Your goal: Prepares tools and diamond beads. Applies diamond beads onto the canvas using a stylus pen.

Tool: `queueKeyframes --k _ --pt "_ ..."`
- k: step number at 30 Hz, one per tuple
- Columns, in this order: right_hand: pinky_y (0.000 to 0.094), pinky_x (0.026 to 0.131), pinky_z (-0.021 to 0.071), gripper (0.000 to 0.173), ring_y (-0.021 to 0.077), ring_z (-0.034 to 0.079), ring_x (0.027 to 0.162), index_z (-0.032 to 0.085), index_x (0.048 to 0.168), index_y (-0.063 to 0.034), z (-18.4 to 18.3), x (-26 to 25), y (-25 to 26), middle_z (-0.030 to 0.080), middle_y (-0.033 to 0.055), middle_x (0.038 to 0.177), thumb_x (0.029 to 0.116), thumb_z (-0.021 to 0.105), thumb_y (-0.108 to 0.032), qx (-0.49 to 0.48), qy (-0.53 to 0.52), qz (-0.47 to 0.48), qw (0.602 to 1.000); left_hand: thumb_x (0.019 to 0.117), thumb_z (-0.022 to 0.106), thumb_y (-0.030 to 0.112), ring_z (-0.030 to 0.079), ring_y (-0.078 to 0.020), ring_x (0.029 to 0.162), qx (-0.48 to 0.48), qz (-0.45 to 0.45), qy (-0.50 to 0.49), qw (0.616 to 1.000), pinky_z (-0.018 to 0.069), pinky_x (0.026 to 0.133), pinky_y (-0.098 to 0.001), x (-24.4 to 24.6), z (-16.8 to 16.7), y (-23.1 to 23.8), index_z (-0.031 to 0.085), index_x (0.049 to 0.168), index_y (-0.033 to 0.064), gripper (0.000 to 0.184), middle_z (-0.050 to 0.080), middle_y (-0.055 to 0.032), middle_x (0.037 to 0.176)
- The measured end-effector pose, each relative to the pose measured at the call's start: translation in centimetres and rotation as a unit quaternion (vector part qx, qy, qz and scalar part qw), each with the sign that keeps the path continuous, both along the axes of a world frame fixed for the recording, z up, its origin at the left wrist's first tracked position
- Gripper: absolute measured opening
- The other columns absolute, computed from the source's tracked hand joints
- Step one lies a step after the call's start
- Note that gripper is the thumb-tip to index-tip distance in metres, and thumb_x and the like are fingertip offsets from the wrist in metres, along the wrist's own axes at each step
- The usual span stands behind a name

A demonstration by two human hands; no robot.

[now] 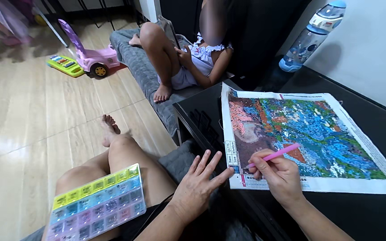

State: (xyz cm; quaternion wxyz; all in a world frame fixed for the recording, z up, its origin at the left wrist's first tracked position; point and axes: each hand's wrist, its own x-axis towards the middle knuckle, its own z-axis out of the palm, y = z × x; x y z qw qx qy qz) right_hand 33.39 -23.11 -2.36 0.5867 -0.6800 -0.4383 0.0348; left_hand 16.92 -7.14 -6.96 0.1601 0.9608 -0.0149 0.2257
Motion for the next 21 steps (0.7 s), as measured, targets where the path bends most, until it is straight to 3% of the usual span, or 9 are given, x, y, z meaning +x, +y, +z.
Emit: queueKeyframes --k 11,21 --pt "0.0114 0.055 0.0537 0.019 -0.0045 0.061 0.061 0.068 0.088 -0.0168 -0.06 0.06 -0.13 0.066 -0.0109 0.077 0.1010 0.059 -0.027 -0.004 -0.018 -0.013 1.000 0.0675 0.067 -0.009 0.043 -0.0419 0.144 -0.003 0.001 -0.004 1.000 0.0456 0.109 -0.0558 0.03 -0.02 -0.06 0.057 0.145 0.0321 0.089 0.047 -0.0170 0.156" --pt "0.0099 0.059 0.0518 0.023 -0.0053 0.061 0.067 0.069 0.087 -0.0159 -0.14 -0.17 -0.19 0.067 -0.0092 0.080 0.1012 0.061 -0.031 -0.005 -0.025 0.052 0.998 0.0686 0.067 -0.008 0.043 -0.0415 0.145 -0.009 0.002 -0.010 1.000 0.0450 0.110 -0.0568 0.06 -0.10 -0.09 0.059 0.144 0.0322 0.086 0.048 -0.0164 0.156"
